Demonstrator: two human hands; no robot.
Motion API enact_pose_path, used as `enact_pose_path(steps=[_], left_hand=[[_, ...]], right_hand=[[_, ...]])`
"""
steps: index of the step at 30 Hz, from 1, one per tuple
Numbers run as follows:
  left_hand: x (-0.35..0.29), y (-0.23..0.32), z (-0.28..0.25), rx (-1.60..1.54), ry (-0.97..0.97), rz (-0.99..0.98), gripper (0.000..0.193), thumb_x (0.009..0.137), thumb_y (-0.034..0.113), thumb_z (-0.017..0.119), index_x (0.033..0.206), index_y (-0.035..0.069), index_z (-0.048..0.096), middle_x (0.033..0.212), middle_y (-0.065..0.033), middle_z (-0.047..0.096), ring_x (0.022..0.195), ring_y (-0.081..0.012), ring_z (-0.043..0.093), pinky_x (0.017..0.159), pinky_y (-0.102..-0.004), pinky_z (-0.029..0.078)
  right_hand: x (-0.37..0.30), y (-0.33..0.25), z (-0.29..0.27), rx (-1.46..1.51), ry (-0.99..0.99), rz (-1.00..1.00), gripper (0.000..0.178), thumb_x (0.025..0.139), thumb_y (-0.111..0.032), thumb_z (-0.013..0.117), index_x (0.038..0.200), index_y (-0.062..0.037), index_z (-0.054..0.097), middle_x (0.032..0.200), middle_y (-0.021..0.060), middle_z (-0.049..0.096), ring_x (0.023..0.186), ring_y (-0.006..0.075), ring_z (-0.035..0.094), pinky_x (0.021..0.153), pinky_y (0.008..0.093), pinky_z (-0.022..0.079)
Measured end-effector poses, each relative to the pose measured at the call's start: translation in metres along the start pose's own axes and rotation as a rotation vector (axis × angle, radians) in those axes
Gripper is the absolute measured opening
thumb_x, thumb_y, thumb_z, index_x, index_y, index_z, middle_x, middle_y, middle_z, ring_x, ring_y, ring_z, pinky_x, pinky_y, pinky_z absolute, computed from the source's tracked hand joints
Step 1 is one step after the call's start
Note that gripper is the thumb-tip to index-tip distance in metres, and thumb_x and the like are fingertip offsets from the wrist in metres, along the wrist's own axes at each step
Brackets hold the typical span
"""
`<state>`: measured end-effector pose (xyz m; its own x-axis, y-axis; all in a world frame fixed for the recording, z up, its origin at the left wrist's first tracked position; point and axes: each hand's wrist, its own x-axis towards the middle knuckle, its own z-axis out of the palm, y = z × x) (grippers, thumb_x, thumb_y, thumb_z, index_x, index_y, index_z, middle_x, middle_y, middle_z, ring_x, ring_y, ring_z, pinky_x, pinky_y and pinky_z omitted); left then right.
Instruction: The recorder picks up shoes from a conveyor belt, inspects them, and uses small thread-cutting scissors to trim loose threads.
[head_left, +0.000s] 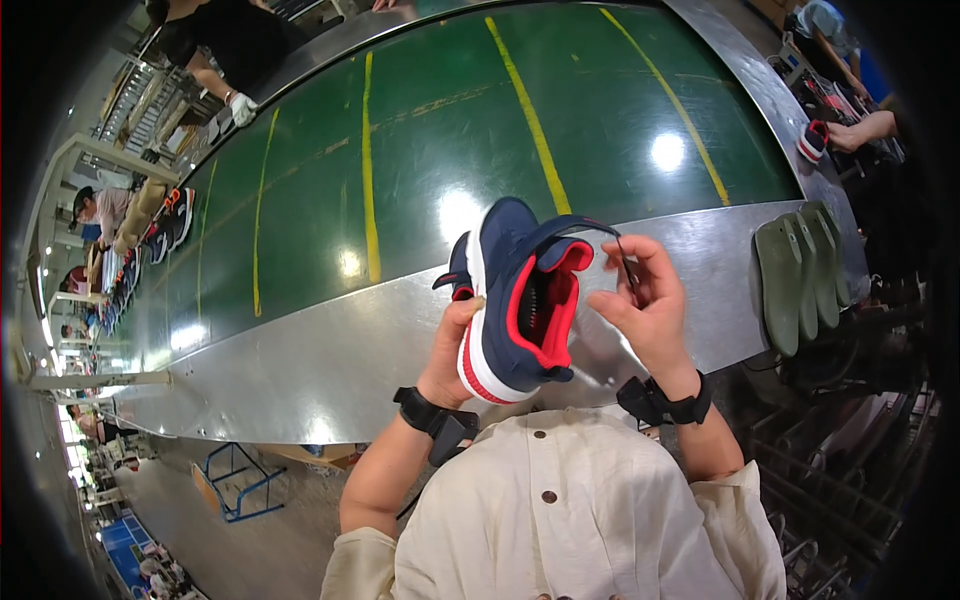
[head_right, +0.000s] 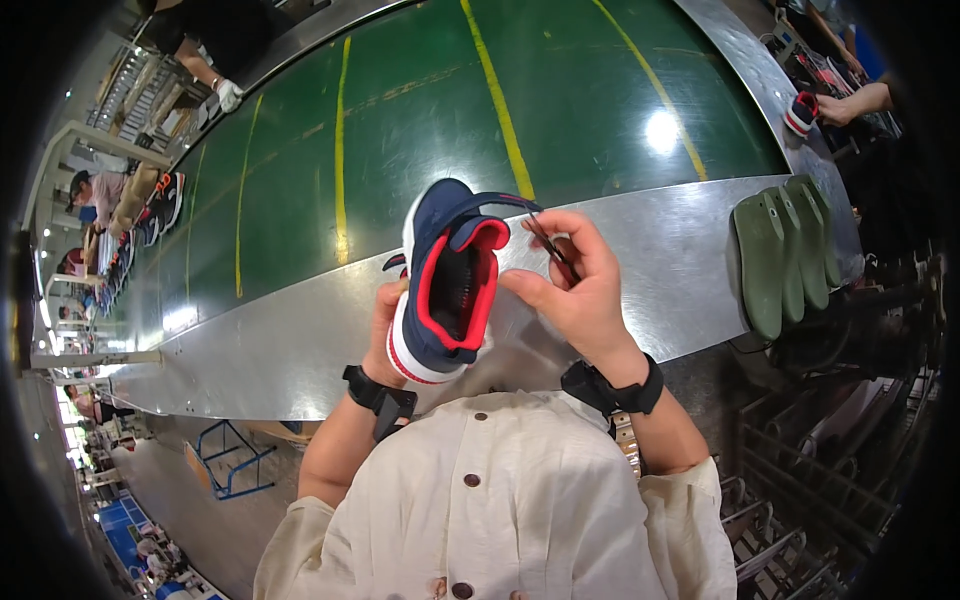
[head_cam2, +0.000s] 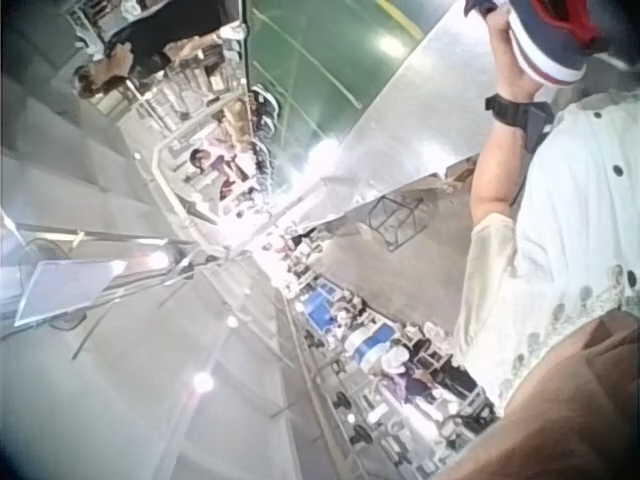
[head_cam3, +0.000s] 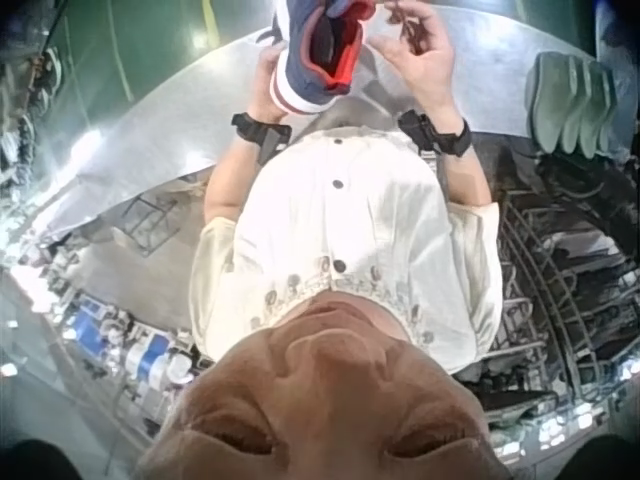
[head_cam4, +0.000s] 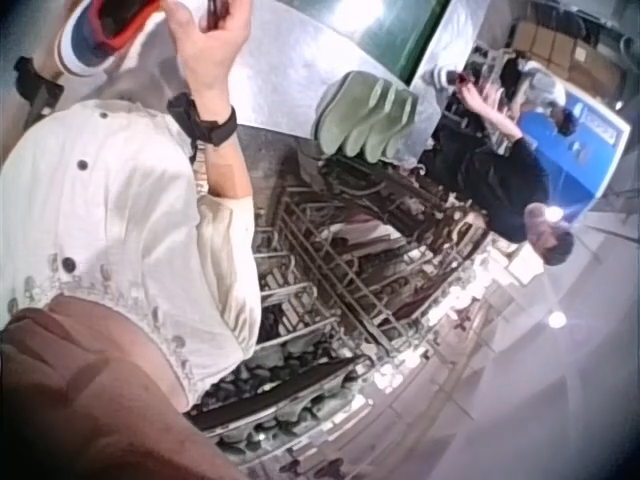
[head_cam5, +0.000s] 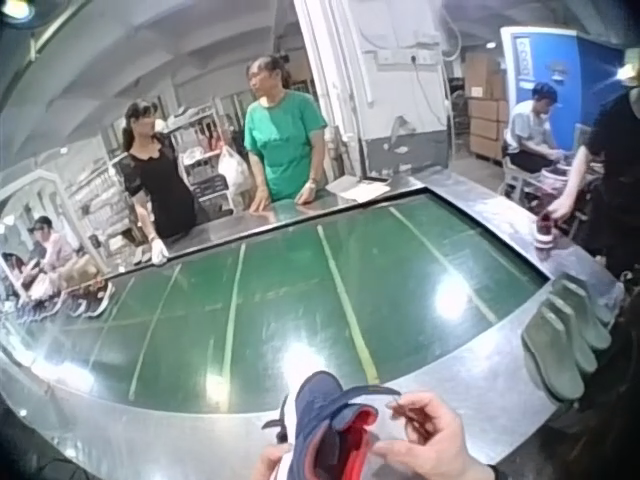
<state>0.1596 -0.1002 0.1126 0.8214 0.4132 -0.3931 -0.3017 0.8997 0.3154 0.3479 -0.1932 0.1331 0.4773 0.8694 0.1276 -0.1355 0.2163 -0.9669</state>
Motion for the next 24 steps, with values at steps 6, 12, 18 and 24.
enact_pose_path(steps=[6, 12, 18, 24], left_hand=[[0.03, -0.028, -0.009, 0.078, -0.015, -0.18, 0.073, 0.075, 0.051, 0.046, 0.125, -0.002, 0.044, 0.102, -0.0212, 0.059, 0.078, -0.0312, 0.061, 0.066, -0.0385, 0.051], [0.037, -0.038, -0.026, -0.095, -0.252, -0.272, 0.049, 0.085, 0.035, 0.041, 0.112, -0.003, 0.054, 0.105, -0.0171, 0.062, 0.09, -0.0266, 0.063, 0.085, -0.0363, 0.051], [0.038, -0.043, -0.005, -0.04, -0.069, -0.228, 0.051, 0.084, 0.037, 0.046, 0.117, -0.001, 0.051, 0.106, -0.0144, 0.06, 0.09, -0.0238, 0.061, 0.084, -0.0344, 0.049], [0.045, -0.036, -0.015, 0.597, 0.143, 0.158, 0.061, 0.086, 0.039, 0.051, 0.134, 0.004, 0.036, 0.13, -0.0124, 0.042, 0.105, -0.0186, 0.051, 0.089, -0.0298, 0.041]], right_hand=[[0.019, 0.0, 0.001, -0.07, -0.053, 0.118, 0.031, 0.078, -0.018, 0.071, 0.1, 0.0003, 0.059, 0.088, 0.0011, 0.061, 0.066, 0.0027, 0.052, 0.058, 0.0159, 0.041], [0.027, 0.008, -0.011, -0.038, 0.031, 0.188, 0.02, 0.082, -0.019, 0.067, 0.087, 0.0001, 0.063, 0.074, 0.0002, 0.061, 0.067, 0.0038, 0.054, 0.056, 0.0166, 0.043], [0.026, 0.018, -0.007, 0.054, 0.121, 0.173, 0.017, 0.083, -0.019, 0.065, 0.085, -0.0016, 0.064, 0.07, 0.0, 0.062, 0.064, 0.0032, 0.055, 0.057, 0.0186, 0.045], [0.027, 0.03, -0.011, -0.13, 0.169, 0.039, 0.017, 0.081, -0.016, 0.067, 0.084, 0.0003, 0.064, 0.07, 0.0014, 0.064, 0.063, 0.0043, 0.055, 0.056, 0.02, 0.045]])
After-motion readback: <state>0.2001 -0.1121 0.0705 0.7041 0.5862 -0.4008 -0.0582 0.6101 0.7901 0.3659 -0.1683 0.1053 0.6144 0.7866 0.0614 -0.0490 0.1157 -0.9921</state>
